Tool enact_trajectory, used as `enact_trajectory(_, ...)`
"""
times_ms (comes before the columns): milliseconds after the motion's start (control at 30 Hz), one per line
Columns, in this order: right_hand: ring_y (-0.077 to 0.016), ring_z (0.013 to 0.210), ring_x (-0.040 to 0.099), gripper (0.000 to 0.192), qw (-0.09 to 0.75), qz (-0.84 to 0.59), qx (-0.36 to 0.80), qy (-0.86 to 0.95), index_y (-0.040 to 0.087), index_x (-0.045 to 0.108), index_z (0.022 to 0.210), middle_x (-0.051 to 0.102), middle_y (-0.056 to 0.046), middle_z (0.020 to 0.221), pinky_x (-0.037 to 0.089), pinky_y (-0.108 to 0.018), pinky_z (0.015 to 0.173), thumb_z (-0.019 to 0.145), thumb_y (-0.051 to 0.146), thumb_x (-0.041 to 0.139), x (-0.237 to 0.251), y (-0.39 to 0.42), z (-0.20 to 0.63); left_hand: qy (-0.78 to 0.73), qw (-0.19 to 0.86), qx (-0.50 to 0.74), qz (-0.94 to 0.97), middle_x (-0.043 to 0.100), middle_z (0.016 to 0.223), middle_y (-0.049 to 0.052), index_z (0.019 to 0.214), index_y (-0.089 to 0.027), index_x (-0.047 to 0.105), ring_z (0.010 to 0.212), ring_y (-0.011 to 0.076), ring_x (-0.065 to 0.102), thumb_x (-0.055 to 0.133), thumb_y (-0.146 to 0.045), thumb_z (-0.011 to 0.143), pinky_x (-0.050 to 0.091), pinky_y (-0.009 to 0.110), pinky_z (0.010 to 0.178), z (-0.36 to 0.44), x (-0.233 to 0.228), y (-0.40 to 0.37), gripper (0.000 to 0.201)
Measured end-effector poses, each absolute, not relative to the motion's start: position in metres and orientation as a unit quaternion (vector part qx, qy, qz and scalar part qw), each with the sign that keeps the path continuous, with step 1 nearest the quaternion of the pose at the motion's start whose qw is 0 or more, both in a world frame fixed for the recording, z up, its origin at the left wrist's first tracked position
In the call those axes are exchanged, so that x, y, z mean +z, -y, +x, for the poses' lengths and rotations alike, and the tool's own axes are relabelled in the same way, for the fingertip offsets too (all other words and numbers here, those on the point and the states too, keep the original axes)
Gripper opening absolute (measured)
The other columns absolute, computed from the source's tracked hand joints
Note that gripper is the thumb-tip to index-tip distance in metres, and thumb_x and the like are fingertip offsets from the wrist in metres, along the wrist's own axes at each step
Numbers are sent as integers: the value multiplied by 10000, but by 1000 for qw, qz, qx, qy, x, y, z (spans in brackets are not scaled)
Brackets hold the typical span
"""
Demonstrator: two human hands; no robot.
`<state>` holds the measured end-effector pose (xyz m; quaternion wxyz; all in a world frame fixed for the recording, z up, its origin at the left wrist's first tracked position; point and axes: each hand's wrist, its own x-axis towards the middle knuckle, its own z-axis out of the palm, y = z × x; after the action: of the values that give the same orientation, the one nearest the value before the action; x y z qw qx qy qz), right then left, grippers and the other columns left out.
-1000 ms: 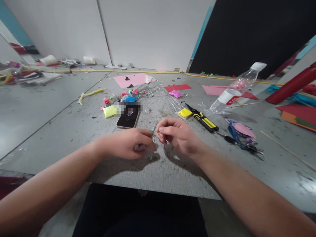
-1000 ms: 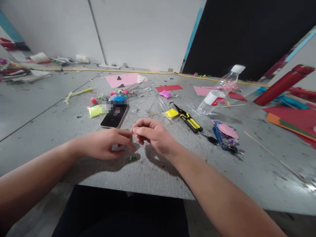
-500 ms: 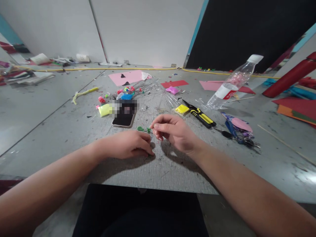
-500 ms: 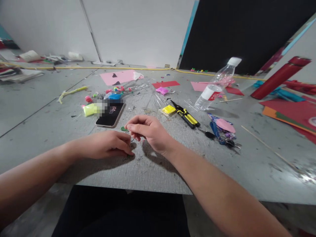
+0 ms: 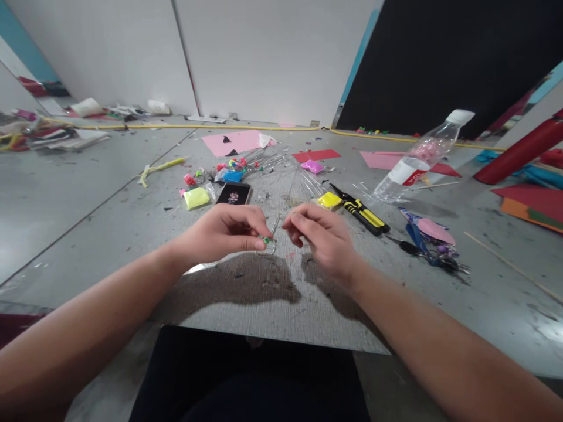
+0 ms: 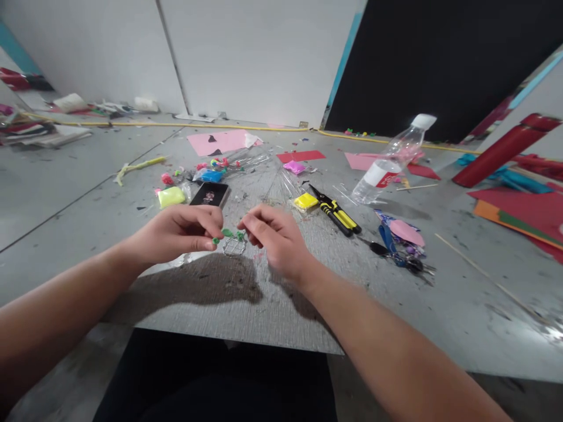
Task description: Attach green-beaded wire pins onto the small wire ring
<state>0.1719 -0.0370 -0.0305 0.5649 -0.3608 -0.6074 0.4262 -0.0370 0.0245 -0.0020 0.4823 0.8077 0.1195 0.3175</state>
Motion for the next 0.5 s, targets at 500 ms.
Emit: enact_trajectory(500, -129, 690, 517, 189, 481, -289, 270, 782, 218, 570, 850, 578, 8, 756, 412, -303, 693, 1010, 257, 476, -21, 57, 161, -139, 567, 354, 731, 611, 703, 13, 742, -150, 749, 635, 94, 580, 835, -156, 717, 513, 200, 576, -34, -1, -16, 90)
